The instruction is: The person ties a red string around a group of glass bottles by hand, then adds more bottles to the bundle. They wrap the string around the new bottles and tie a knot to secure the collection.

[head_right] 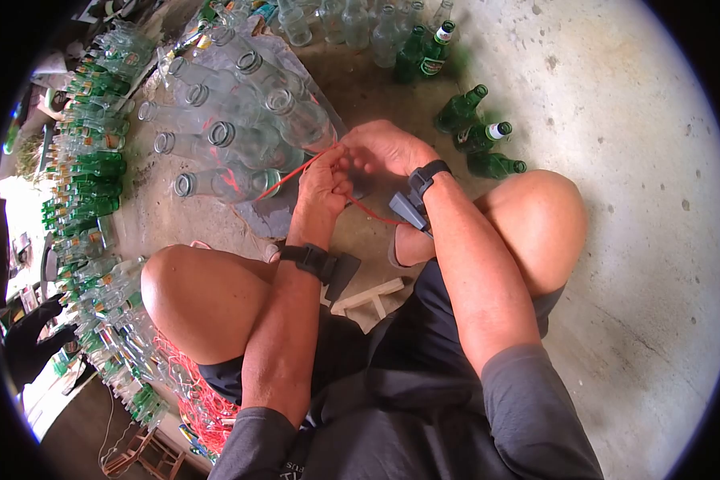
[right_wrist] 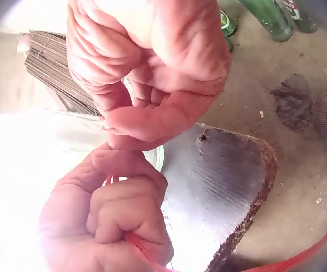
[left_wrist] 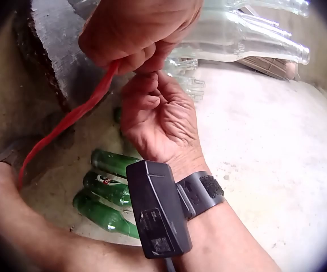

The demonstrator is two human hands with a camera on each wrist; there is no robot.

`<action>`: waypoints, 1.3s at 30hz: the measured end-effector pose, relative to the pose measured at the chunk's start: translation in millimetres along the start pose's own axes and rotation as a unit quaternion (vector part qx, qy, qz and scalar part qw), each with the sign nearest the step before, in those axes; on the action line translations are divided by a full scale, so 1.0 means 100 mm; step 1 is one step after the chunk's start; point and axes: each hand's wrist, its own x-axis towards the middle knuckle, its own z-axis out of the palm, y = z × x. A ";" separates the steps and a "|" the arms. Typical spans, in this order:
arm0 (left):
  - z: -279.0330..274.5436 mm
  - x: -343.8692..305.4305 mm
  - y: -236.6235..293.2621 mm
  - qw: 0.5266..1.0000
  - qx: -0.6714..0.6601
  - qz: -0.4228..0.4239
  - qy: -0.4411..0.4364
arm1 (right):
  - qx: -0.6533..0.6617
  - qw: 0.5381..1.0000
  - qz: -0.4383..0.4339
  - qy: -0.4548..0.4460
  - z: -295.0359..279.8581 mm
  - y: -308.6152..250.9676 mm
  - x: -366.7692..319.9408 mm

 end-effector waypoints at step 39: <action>-0.07 -0.02 0.02 0.999 0.017 -0.018 -0.022 | 0.011 0.997 -0.022 0.077 0.14 0.09 -0.09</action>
